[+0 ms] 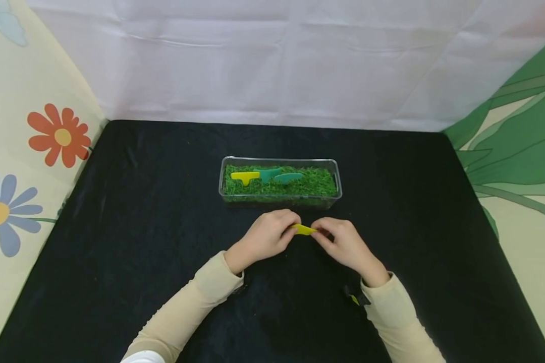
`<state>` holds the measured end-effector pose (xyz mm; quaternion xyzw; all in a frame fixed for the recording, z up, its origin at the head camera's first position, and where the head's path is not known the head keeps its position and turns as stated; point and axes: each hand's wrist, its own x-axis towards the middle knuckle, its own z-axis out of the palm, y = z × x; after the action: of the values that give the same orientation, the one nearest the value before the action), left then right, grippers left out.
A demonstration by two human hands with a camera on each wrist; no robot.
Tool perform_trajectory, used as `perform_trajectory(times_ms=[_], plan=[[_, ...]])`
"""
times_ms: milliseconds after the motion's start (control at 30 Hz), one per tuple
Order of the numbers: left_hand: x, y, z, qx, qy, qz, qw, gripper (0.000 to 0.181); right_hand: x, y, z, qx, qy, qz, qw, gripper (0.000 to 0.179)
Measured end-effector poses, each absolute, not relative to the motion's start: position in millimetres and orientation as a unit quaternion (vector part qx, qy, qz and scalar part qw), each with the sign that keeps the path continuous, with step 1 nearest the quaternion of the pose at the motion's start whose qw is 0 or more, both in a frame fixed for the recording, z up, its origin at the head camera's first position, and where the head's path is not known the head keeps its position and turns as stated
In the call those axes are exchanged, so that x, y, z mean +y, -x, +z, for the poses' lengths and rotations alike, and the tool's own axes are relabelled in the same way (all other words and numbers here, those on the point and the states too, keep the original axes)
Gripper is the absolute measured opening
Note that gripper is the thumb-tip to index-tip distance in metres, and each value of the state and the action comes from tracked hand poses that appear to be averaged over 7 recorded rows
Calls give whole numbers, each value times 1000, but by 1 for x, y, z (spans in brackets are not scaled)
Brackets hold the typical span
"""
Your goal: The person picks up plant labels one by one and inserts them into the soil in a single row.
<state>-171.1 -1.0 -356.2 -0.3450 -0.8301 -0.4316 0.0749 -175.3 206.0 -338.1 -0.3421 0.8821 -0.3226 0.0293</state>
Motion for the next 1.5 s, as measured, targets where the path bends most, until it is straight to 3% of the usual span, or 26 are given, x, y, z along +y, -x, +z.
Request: perform_trajectory(times_ms=[333,600,1067,1500], plan=[[2,171,-358,-822,330,-452,105,5,198,179,-334,875,338,-346,-2,22],[5,171,-362,-809,319,-475,131,3,186,182,-329,874,338,-350,-9,18],[-13,171,-357,-830,297,-460,107,16,187,188,-317,871,369,-325,7,18],[-51,170,-350,-855,244,-447,102,21,198,217,-269,873,404,-270,-54,22]])
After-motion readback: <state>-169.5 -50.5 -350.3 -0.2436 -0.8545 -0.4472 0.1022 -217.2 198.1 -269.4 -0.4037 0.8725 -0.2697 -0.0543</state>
